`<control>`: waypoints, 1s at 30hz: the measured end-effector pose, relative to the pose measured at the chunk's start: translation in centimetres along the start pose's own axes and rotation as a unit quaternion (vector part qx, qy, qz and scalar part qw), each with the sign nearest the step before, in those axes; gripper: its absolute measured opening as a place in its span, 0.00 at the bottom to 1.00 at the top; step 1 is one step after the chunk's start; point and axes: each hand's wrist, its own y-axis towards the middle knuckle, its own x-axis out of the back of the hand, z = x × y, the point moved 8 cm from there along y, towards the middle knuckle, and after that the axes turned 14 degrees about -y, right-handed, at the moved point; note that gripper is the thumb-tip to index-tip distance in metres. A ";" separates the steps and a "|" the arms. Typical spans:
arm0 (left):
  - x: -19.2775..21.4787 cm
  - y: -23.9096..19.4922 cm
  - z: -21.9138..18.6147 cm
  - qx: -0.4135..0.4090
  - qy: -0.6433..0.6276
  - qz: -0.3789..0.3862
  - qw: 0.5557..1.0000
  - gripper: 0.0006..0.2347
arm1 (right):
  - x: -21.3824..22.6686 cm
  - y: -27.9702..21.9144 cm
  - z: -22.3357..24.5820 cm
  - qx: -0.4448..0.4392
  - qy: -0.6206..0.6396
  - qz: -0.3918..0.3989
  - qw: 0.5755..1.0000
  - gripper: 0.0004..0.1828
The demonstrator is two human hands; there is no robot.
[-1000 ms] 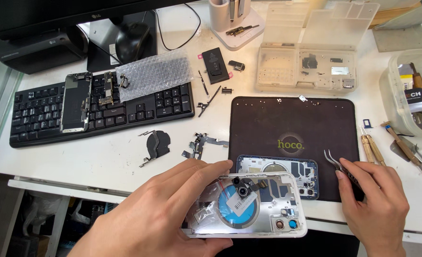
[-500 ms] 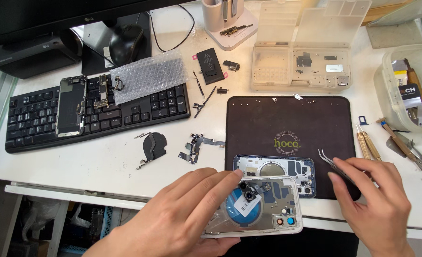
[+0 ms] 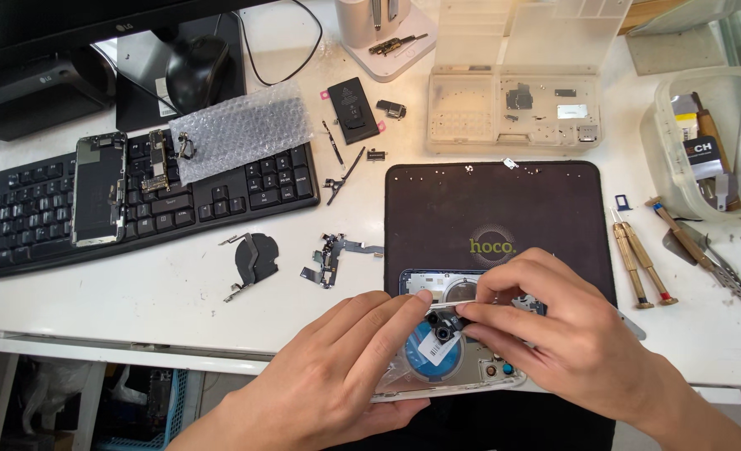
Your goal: The person disassembles a smartphone, removes the wireless charging coil, and handles various internal components using tweezers and other tools. The person then places the components back into the phone frame.
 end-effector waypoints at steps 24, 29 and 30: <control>3.4 -5.7 3.7 0.066 -0.009 -0.099 0.993 0.43 | -6.1 6.5 0.3 0.093 0.124 0.156 0.975 0.12; 5.0 -7.8 6.3 0.124 -0.027 -0.131 0.983 0.43 | -7.2 11.7 0.5 0.113 0.084 0.106 0.984 0.10; 5.1 -8.2 6.8 0.141 -0.026 -0.133 0.981 0.43 | -7.7 13.1 0.2 0.113 0.065 0.095 0.987 0.10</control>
